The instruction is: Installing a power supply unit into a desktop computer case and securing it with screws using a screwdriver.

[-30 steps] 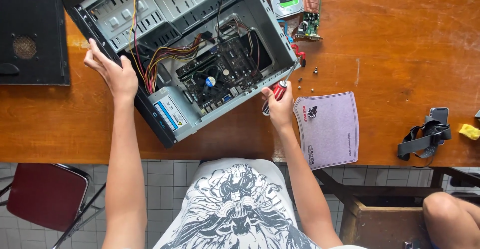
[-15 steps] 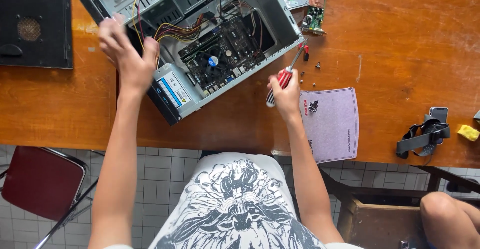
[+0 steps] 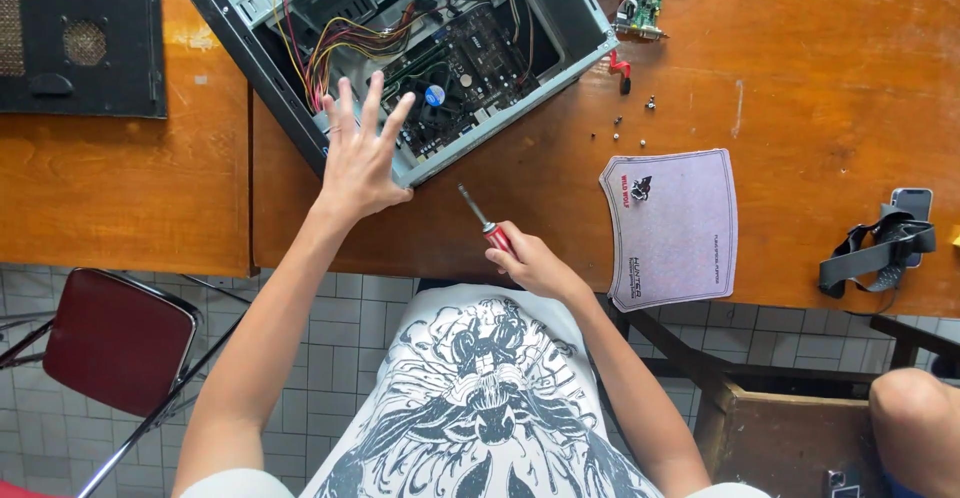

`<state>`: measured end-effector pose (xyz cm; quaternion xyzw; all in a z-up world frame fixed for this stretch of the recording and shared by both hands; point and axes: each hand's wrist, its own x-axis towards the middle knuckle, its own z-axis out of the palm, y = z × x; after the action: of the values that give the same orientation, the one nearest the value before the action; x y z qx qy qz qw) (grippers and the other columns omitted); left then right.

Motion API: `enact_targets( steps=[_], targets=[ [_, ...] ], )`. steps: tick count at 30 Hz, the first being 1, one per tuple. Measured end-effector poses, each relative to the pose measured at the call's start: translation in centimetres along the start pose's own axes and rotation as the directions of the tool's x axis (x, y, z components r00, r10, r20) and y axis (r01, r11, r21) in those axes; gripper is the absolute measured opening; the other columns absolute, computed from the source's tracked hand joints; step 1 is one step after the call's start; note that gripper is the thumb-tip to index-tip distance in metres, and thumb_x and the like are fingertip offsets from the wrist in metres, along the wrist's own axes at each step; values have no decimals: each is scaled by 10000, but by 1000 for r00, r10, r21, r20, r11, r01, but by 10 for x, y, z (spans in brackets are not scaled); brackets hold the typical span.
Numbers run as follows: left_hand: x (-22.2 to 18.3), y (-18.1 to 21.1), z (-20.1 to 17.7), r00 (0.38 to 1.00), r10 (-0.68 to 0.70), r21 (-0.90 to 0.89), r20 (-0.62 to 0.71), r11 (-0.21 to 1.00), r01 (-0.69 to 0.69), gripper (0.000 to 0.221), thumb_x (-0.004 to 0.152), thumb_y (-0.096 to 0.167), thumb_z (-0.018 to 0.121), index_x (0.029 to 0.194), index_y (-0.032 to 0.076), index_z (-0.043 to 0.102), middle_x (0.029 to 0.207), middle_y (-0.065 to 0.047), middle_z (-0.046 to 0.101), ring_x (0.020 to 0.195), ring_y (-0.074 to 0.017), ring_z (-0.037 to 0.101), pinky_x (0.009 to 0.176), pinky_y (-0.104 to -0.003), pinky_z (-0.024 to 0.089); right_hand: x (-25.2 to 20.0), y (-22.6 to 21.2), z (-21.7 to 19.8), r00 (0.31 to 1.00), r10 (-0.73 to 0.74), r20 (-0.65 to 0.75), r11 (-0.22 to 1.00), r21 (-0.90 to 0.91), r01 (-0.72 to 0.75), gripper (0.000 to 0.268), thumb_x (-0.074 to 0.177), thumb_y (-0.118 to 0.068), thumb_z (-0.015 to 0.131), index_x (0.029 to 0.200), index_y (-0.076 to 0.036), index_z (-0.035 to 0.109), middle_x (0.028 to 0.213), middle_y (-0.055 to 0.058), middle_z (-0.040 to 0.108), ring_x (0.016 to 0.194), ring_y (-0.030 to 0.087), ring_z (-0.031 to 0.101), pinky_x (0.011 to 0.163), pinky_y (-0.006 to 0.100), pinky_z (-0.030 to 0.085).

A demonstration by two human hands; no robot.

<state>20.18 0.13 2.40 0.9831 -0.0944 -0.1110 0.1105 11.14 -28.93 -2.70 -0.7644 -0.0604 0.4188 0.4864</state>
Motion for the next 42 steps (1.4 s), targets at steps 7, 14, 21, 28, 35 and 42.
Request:
enact_targets(
  steps=[7,14,21,28,35,42],
  targets=[
    [-3,-12,10,996,84,178,6,981,-84,1304,512,390,951,1650,209,342,1747,-199,43,1550,-522,-66,1203,-601,-199,-4,-11,10,1000,12,-28,998,-63,-13,407,1051,-262,547,1411,-94,461,1087,240,678,941,364,741,813,453,584],
    [-1,-42,-12,977,-70,74,201,996,56,1620,342,846,791,1665,287,42,1668,-332,104,1530,-551,94,1168,-645,-191,-14,-20,13,998,-7,-63,995,-103,1,494,945,-221,651,1396,-109,483,1109,265,694,1013,451,706,829,500,569],
    [1,-35,-14,980,-41,37,192,999,35,1480,336,790,822,1590,322,192,1547,-396,296,1447,-578,350,1239,-603,41,-23,-42,25,994,-109,-20,988,-112,106,460,1006,-215,537,1438,-84,449,1195,287,671,1074,477,683,886,553,566],
    [-6,-30,-21,988,-14,-36,155,999,20,1308,412,698,863,1528,244,353,1535,-443,289,1436,-612,339,1230,-615,79,-9,-33,45,983,-172,-58,975,-155,161,465,1020,-200,524,1457,-66,438,1239,274,656,1107,465,681,902,539,579],
    [-5,-39,-9,989,0,-43,145,999,6,1296,392,733,856,1509,216,449,1587,-433,210,1471,-610,277,1236,-610,30,-5,-33,55,976,-194,-102,968,-184,174,468,1033,-231,512,1465,-81,415,1250,253,646,1101,462,680,888,568,582],
    [-2,-43,-16,960,41,-49,279,998,-28,1263,527,617,898,1585,219,334,1608,-400,-77,1511,-539,-87,1220,-585,-54,-9,-48,53,982,-160,-99,979,-143,145,473,1024,-249,486,1437,-31,411,1200,189,646,945,312,662,728,410,544]
  ],
)
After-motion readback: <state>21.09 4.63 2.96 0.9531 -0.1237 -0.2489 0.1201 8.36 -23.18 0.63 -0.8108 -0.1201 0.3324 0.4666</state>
